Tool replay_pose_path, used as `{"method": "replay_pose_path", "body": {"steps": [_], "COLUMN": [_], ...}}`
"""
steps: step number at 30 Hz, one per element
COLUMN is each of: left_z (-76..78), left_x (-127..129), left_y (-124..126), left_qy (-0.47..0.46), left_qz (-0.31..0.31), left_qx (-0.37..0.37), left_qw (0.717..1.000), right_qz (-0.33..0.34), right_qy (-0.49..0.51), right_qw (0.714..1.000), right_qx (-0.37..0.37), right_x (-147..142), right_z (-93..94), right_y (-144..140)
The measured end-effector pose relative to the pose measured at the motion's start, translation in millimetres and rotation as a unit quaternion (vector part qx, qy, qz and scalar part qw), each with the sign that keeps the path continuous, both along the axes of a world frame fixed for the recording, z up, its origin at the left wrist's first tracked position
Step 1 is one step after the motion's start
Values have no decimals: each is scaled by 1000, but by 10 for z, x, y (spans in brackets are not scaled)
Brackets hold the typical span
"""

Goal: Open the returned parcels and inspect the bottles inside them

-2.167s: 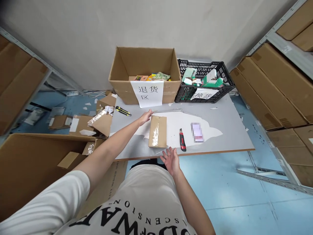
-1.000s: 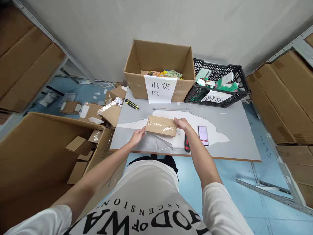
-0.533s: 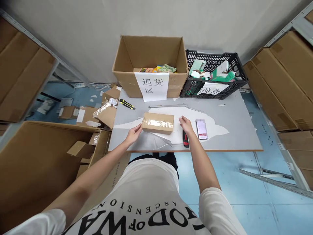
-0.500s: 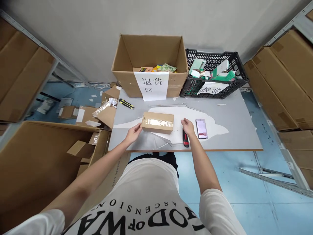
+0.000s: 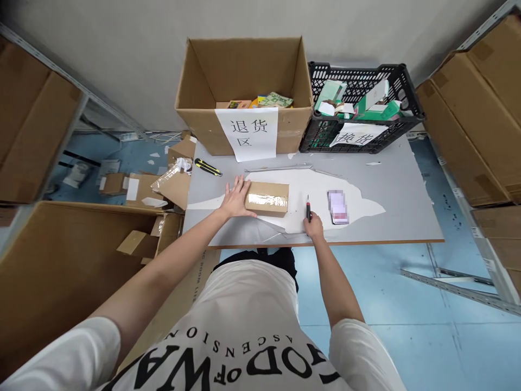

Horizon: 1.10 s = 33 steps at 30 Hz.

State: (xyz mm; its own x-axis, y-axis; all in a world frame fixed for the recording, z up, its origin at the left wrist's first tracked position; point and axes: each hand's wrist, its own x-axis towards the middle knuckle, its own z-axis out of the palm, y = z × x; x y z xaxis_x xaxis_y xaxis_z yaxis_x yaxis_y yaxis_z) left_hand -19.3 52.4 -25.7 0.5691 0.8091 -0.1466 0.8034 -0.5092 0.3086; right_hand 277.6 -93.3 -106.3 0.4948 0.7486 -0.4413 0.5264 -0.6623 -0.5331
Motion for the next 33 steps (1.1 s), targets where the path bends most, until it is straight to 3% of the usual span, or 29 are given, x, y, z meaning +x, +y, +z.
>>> {"method": "replay_pose_path", "body": {"steps": [2,5,7,23,33], "left_z": [-72,-164,-202,-193,-227], "left_x": [-15,-48,-60,-69,-64], "left_y": [0,-12,-18,-57,-88], "left_qy": [1,-19,-36,-75,-86], "left_qz": [1,3,2,11,30], "left_qx": [-1,11,24,27,27], "left_qw": [1000,1000,999,997,995], "right_qz": [-6,-2,7,-22,61], "right_qy": [93,261,303,339,294], "right_qw": [994,952,935,925,946], "right_qx": [57,161,185,173,125], "right_x": [-19,-93,-149,-217,-46], "right_z": [104,266,341,421,586], "right_y": [-55,-153,-194,-149,-133]}}
